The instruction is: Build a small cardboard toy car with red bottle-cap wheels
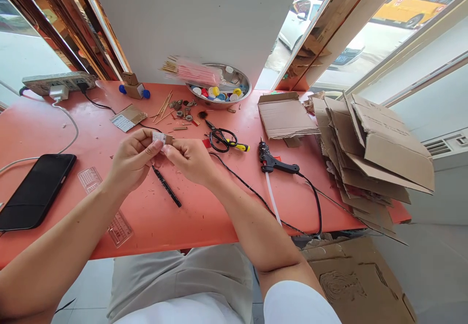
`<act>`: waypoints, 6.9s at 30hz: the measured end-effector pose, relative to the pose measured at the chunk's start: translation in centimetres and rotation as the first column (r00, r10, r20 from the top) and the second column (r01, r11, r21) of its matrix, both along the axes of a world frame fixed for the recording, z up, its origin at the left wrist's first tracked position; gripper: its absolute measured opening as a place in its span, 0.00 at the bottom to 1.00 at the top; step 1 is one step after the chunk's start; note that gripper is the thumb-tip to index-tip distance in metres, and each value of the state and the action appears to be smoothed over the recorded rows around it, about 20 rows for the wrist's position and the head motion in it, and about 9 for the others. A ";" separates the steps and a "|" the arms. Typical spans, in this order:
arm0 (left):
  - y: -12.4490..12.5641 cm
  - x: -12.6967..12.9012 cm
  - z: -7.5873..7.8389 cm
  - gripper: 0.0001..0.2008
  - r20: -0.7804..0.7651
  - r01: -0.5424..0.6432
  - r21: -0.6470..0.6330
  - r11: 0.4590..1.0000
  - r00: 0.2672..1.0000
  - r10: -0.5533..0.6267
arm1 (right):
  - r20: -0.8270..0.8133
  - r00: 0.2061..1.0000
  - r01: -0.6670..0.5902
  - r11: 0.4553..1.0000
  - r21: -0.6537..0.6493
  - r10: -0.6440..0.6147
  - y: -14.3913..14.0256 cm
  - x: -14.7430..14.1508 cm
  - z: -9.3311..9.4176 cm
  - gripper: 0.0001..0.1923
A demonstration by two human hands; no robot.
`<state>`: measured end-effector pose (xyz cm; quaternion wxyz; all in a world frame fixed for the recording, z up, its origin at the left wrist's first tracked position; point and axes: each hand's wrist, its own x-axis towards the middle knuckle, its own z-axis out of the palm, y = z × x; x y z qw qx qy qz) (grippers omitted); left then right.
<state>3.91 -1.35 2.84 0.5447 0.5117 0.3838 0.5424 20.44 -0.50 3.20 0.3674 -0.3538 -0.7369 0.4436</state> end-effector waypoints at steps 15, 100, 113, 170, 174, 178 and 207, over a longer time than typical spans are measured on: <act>0.0 -0.5 -0.3 0.17 -0.104 -0.053 0.012 0.999 0.993 0.054 | 0.044 0.998 0.044 0.999 -0.008 -0.043 0.1 0.4 0.2 0.14; 0.0 -0.4 0.2 0.27 -0.077 -0.093 -0.099 0.991 0.993 0.085 | -0.219 0.958 0.155 0.978 -0.140 -0.183 0.9 0.8 -0.2 0.17; -0.1 -0.1 0.2 0.26 -0.047 -0.119 -0.091 0.989 0.992 0.115 | -0.272 0.949 0.135 0.984 -0.114 -0.162 1.0 0.7 -0.3 0.10; 0.1 -0.7 0.4 0.27 -0.086 -0.115 -0.098 0.988 0.991 0.107 | -0.220 0.965 0.103 0.977 -0.188 -0.144 1.3 1.1 -0.3 0.21; 0.1 -0.5 0.1 0.25 -0.061 -0.117 -0.070 0.991 0.992 0.112 | -0.239 0.957 0.126 0.978 -0.165 -0.164 1.5 1.0 -0.7 0.20; 0.2 -0.2 -0.1 0.26 -0.023 -0.129 -0.064 0.990 0.992 0.127 | -0.193 0.962 0.167 0.977 -0.135 -0.191 1.7 1.1 -1.0 0.22; 0.1 -0.5 -0.5 0.15 -0.207 -0.200 0.052 0.978 0.956 0.206 | -0.230 0.955 0.123 0.957 -0.263 -0.186 1.4 0.7 -1.2 0.14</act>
